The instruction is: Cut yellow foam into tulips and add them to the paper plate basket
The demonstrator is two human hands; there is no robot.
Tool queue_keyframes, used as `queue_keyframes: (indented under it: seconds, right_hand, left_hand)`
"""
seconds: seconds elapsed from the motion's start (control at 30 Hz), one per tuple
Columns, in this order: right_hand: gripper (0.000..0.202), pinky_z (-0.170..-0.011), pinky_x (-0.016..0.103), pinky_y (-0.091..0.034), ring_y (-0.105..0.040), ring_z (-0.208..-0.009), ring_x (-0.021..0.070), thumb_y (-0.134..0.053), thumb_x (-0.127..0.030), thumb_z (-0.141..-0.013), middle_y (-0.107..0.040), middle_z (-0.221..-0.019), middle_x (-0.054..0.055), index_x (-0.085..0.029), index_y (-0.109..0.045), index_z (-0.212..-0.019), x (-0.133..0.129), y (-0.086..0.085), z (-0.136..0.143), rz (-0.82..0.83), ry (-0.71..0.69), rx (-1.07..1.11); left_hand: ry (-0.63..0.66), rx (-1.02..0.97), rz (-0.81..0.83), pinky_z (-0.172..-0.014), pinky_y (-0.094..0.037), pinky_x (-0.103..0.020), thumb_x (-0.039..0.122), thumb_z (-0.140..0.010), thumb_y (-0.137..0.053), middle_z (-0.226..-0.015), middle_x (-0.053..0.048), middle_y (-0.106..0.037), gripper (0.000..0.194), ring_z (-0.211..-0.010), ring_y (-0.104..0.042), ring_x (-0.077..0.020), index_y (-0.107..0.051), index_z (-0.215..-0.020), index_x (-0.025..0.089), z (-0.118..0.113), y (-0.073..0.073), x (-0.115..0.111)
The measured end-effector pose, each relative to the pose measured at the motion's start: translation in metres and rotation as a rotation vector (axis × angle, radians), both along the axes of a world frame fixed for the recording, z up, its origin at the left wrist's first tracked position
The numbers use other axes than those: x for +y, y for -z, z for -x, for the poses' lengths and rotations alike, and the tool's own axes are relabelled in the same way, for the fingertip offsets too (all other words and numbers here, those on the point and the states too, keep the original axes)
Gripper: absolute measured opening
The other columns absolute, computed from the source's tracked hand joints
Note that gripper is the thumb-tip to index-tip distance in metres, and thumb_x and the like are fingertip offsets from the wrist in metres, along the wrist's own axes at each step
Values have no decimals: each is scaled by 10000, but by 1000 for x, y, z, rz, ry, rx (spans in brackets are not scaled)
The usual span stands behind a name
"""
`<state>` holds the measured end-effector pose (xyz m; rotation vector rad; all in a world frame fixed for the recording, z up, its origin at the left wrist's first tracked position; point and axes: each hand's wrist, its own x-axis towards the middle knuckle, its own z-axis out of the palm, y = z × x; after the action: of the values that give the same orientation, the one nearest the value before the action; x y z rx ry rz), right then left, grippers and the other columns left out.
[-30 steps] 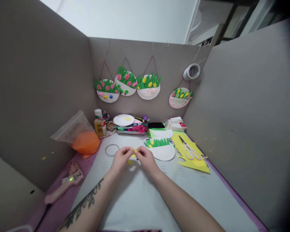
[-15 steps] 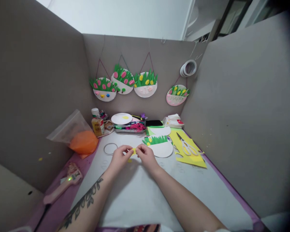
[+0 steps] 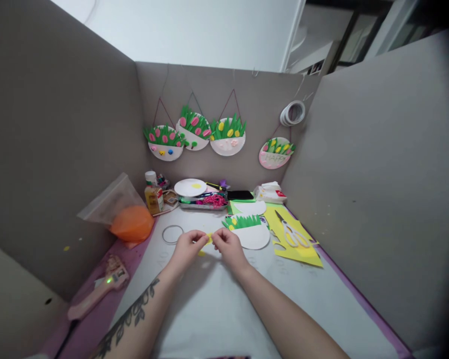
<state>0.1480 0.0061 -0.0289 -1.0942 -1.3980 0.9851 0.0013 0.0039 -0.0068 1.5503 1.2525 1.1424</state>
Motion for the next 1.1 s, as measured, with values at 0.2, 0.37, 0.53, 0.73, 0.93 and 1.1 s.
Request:
queue_keyframes:
  seconds: [0.2,0.37,0.53,0.73,0.93,1.1]
  right_hand:
    - [198,-487,220,-349,-419,-469,92,-534,-348,-753,-489,-525,-50,-174,-514,-660,2,2,0,33,-36,34]
    - [152,-525,218,-340,-427,-538,102,-511,-288,-750,-488,-565,-45,-176,-519,-647,-2,0,1,-53,-33,-123]
    - [141,-587,222,-364,-474,-623,115,-483,-262,-791,-537,-662,-22,-179,-562,-708,0,4,0,-139,-82,-292]
    - [91,-746,280,-378,-510,-817,171,-550,-212,-761,-570,-837,46,-183,-633,-787,9,23,9,-195,-99,-709]
    - [59,-731,284,-368,-494,-822,187,-584,-176,-702,-562,-842,60,-174,-612,-754,10,35,30,-183,-63,-844]
    - [116,-593,227,-360,-501,-618,126,-508,-121,-701,-569,-668,-22,-196,-574,-760,21,40,17,-99,-46,-592]
  left_hand:
    - [20,-6,13,-542,-366,-225,388,-669,-590,-624,-21,-618,253,-576,-510,-137,-658,-676,144,0,3,1]
    - [94,134,-82,-562,-366,-220,341,-694,-555,-610,-11,-608,211,-594,-512,-136,-641,-637,156,2,1,-1]
    - [141,272,-151,-616,-390,-240,314,-681,-565,-651,-26,-652,181,-626,-545,-155,-673,-646,174,18,-2,7]
    - [-133,43,-66,-609,-400,-240,354,-638,-608,-659,-22,-647,194,-639,-551,-158,-663,-662,169,36,1,24]
    - [-162,-106,43,-533,-360,-222,331,-603,-634,-591,0,-610,171,-551,-512,-125,-640,-648,166,40,11,32]
    - [-155,-109,59,-528,-350,-221,339,-575,-638,-562,5,-599,182,-550,-509,-129,-633,-611,160,37,13,33]
